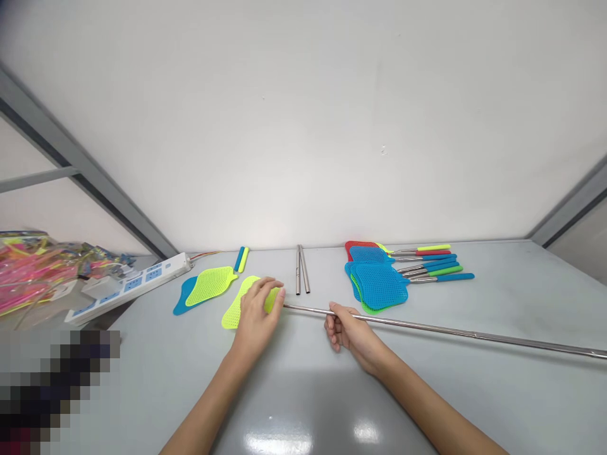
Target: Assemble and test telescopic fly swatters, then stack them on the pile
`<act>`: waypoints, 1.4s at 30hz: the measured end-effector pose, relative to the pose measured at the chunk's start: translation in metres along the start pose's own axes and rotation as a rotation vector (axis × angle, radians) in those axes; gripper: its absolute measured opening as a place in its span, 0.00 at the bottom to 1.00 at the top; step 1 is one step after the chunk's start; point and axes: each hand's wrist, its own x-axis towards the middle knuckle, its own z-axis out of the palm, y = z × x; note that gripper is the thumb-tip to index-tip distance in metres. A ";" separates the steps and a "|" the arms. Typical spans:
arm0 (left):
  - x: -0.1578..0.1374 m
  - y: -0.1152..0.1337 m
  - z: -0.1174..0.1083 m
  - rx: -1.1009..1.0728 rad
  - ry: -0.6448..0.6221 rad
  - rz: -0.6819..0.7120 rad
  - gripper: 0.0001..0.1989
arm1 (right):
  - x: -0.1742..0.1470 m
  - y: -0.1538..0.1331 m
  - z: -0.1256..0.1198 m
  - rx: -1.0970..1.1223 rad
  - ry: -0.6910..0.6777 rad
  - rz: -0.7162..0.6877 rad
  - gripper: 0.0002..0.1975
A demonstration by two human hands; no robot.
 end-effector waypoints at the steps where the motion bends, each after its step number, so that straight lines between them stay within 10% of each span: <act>1: 0.002 -0.004 -0.001 0.026 0.041 -0.051 0.10 | 0.000 0.000 -0.001 0.016 0.002 0.001 0.18; 10: 0.012 -0.026 -0.004 0.069 0.094 -0.342 0.19 | 0.001 0.002 -0.004 0.019 0.008 0.012 0.18; 42: -0.006 -0.011 0.012 0.224 0.075 -0.388 0.25 | 0.004 0.004 -0.005 0.015 -0.107 0.009 0.20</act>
